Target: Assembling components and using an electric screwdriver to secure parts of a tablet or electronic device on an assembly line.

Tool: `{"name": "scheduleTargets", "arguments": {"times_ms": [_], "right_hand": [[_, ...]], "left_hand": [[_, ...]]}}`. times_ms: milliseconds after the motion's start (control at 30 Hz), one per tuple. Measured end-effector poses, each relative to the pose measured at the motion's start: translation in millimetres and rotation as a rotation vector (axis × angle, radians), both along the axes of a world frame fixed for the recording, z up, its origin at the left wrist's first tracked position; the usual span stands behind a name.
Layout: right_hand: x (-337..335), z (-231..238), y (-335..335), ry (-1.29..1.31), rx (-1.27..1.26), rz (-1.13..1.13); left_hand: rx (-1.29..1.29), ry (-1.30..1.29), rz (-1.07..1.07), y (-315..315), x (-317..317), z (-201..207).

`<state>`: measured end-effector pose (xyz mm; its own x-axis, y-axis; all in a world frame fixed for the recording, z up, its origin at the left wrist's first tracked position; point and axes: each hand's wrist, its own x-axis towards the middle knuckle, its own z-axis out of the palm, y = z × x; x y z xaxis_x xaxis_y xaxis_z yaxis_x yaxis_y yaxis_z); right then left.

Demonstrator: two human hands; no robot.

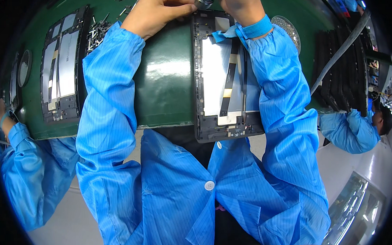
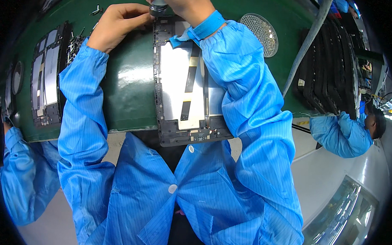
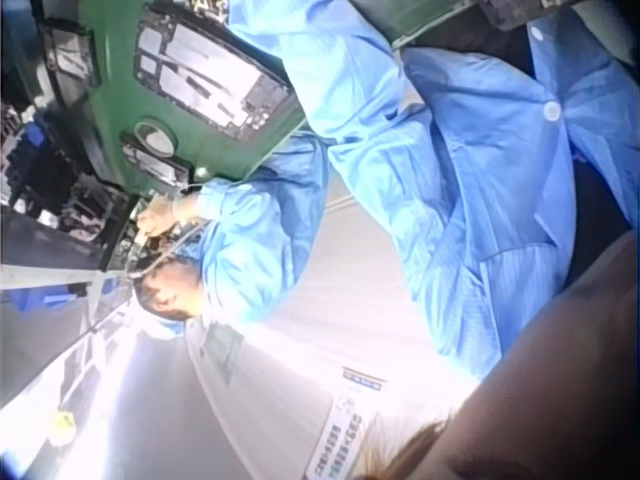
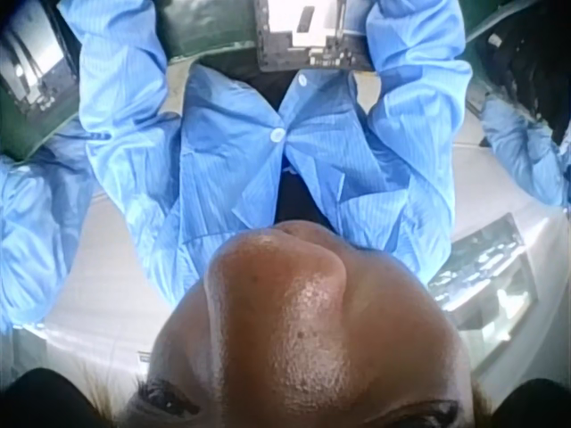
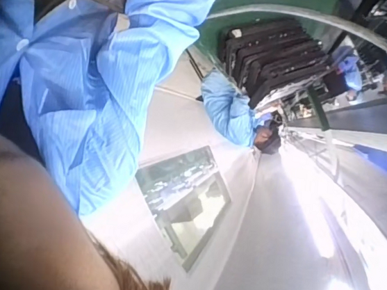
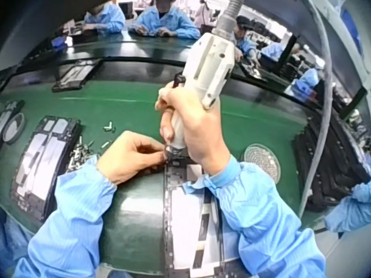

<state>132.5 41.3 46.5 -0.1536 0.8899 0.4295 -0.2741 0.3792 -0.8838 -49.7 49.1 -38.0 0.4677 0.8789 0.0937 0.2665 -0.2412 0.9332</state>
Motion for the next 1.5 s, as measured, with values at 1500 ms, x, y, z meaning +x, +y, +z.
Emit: {"name": "scheduleTargets", "arguments": {"times_ms": [1500], "right_hand": [[-11.0,-6.8,7.1,-0.019,0.007,-0.057]], "left_hand": [[0.17,-0.036,0.332,-16.5,1.2,26.4]]}}
